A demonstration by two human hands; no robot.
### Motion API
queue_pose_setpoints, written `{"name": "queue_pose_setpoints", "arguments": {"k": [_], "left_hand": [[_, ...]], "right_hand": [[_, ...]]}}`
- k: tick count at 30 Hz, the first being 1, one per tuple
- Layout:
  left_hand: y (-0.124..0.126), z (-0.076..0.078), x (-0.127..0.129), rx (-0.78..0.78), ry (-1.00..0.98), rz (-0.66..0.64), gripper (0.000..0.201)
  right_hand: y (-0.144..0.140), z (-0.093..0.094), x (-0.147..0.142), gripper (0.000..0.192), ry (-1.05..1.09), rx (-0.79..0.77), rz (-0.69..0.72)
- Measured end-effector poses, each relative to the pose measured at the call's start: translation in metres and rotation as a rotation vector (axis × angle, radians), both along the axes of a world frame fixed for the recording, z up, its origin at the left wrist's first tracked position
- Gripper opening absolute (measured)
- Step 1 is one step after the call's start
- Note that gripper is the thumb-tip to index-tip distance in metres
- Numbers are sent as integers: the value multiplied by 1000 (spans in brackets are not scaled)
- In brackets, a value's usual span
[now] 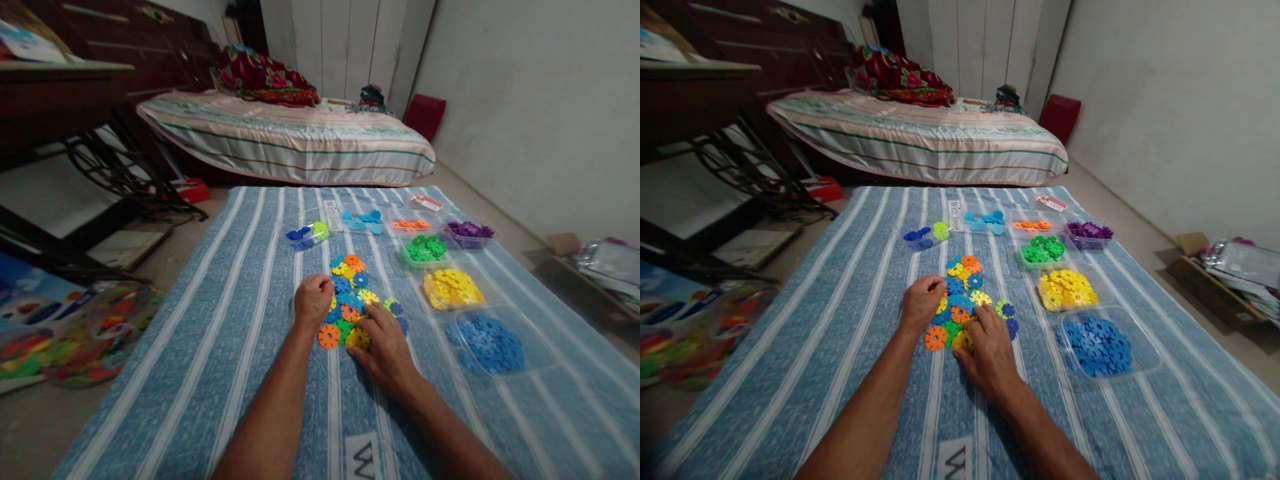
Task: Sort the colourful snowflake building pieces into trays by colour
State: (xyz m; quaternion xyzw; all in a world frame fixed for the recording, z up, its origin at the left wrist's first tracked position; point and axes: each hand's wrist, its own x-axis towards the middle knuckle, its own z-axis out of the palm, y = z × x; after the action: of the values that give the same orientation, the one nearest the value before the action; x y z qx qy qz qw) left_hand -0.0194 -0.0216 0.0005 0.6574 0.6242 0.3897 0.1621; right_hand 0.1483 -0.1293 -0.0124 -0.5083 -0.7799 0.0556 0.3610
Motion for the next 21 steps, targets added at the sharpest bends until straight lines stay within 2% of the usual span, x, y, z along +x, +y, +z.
{"name": "queue_pose_setpoints", "arguments": {"k": [4,8,11,13,16,19,21], "left_hand": [[0,0,0,-6,10,-4,17],[2,-2,0,-21,16,2,17],[3,-3,0,-23,22,5,17],[3,-2,0,-20,26,3,18],[2,-1,0,-23,32,-2,17],[2,-1,0,-32,30,2,16],[2,-1,0,-35,29,8,15]], "right_hand": [[-1,2,1,21,104,-9,60],[-5,13,2,5,238,-109,101],[-7,28,9,7,328,-233,120],[-5,40,20,9,348,-254,100],[9,61,49,9,304,-115,-18],[26,78,83,12,182,218,-311],[33,83,97,17,59,323,-453]]}}
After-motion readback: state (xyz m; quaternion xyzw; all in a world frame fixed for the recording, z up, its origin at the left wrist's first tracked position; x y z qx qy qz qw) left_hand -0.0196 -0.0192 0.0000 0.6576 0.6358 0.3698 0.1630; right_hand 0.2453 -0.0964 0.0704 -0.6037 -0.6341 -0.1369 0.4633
